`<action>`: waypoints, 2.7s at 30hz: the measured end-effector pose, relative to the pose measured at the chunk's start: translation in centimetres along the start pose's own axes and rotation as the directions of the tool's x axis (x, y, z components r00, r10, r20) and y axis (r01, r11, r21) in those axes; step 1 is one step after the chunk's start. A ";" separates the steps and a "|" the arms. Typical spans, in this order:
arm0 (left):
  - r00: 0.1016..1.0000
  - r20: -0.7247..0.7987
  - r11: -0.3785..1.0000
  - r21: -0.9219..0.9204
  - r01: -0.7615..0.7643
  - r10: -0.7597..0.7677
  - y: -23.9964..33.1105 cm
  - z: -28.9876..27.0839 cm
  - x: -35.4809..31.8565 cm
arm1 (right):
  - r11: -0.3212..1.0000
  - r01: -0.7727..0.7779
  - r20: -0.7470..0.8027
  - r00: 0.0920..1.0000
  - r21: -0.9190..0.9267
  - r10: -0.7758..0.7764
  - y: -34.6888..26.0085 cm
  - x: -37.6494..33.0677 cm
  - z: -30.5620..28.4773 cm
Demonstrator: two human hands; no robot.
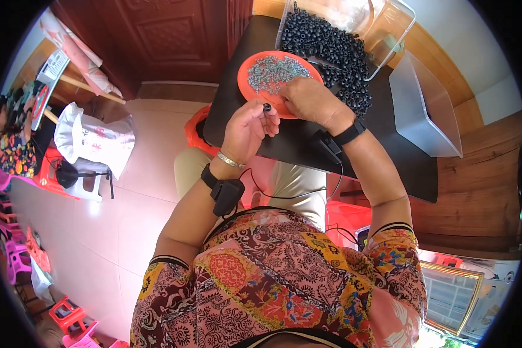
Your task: Assembling small silver components into small black plastic parts manually at a workspace.
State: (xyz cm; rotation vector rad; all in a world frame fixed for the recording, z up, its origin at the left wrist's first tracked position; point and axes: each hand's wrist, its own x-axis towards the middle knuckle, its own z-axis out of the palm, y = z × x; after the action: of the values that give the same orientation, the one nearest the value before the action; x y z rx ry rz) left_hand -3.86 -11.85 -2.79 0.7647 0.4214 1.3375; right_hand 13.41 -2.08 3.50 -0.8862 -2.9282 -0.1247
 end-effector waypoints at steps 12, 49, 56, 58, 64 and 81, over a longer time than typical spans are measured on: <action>1.000 0.004 1.000 0.012 0.003 -0.003 0.1 -0.1 -0.1 | 0.810 -0.169 -0.142 0.944 0.562 0.296 -1.4 -0.5 -0.9; 1.000 -0.002 0.999 0.034 0.002 -0.002 0.1 0.1 -0.2 | 0.736 -0.500 -0.144 0.774 0.457 0.616 0.9 -9.9 -1.4; 1.000 0.004 0.999 0.036 -0.003 0.003 -0.1 0.3 -0.1 | 0.891 -0.437 -0.233 0.860 0.121 0.453 1.7 -9.4 1.3; 1.000 0.003 0.999 0.037 -0.002 0.002 0.0 0.1 -0.2 | 0.874 -0.446 -0.228 0.846 0.195 0.483 1.6 -9.5 1.1; 1.000 0.027 0.999 0.036 -0.004 0.003 0.0 0.0 -0.3 | 0.484 -0.355 -0.065 0.750 0.800 0.658 0.5 -10.2 -1.2; 0.997 0.071 0.996 0.087 0.029 -0.035 0.2 0.2 -0.3 | 0.039 -0.031 0.013 0.918 0.999 0.396 -3.7 -4.0 -2.1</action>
State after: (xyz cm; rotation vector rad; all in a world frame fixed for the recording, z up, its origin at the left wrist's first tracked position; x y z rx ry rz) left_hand -3.92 -12.16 -2.51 0.8716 0.4336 1.2643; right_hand 14.78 -7.60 4.99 -0.8167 -1.6899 1.5078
